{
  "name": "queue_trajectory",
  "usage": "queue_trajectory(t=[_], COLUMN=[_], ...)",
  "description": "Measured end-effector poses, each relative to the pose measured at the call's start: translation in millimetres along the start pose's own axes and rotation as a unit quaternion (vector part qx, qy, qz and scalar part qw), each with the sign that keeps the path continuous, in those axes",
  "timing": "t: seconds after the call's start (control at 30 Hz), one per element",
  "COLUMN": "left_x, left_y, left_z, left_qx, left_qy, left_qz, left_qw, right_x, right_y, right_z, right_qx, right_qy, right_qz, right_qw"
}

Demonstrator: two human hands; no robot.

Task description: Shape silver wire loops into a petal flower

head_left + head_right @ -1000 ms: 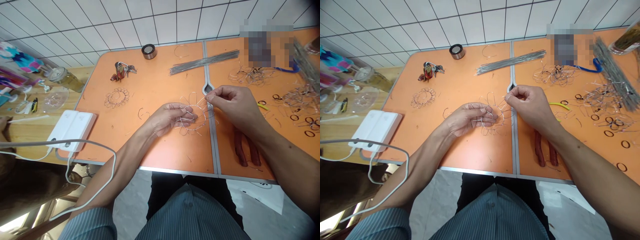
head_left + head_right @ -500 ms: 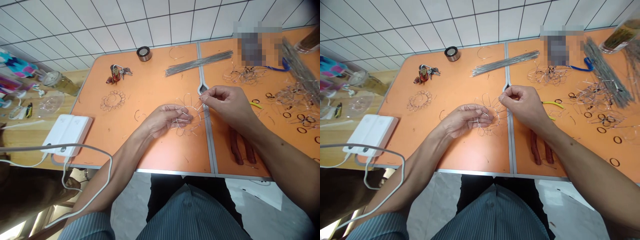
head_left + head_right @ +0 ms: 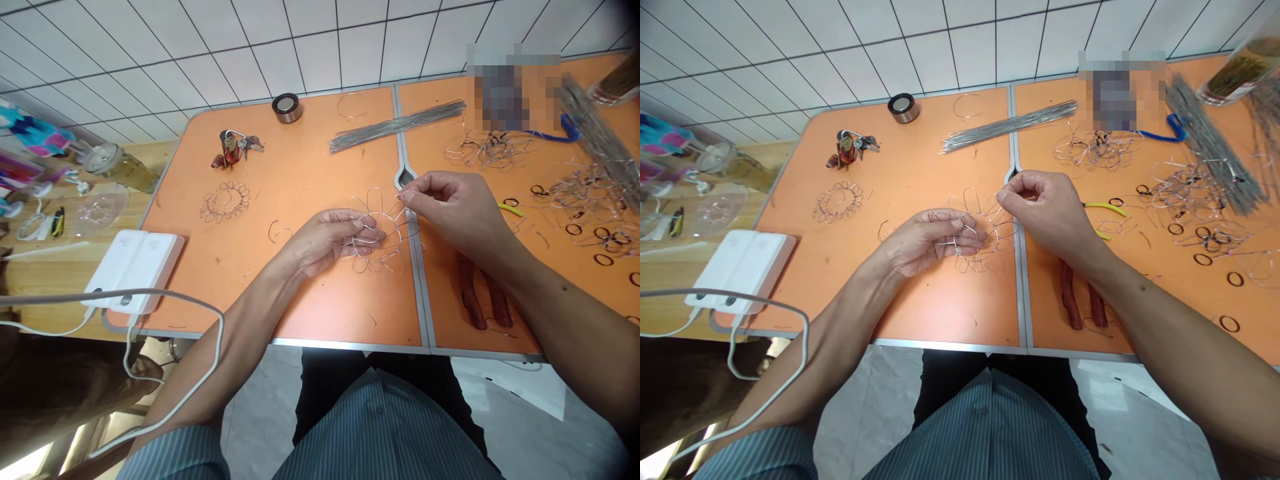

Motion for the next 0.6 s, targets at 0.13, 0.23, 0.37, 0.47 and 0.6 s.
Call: queue_trajectory(t=[0.13,0.23,0.37,0.47,0.6], left_x=[0.5,0.5,-0.1,-0.7,-1.2], left_y=[-0.5,-0.8,-0.4,0.3,0.9], left_z=[-0.6,-0.5,0.1,0.8,1.2], left_qx=[-0.002,-0.004,-0.002,-0.002,-0.003], left_qy=[0.003,0.002,0.001,0.001,0.004], left_qz=[0.0,-0.007,-0.007,-0.003,-0.005], left_qw=[1.0,1.0,1.0,1.0,1.0], right_x=[0.3,0.2,0.0,-0.1,-0.4], right_y=[0.3,-0.1,-1.1,-1.4,-1.1], right_z=[-1.8,-0.7,2.3,2.6,1.0], right_qx=[-0.002,-0.001,0.002,0.001,-0.009], right_qy=[0.005,0.006,0.01,0.007,0.007], right_qz=[-0.003,-0.006,-0.006,-0.01,-0.011], right_qw=[1.0,1.0,1.0,1.0,1.0])
Point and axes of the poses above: each hand's wrist, its own y-axis away from the middle knuckle, its own x-axis out of the back of the hand, z = x × y, the point moved 2 cm from there along -y, towards the middle knuckle, and after that the axes turned 10 degrees about z, right-handed, at the moved point
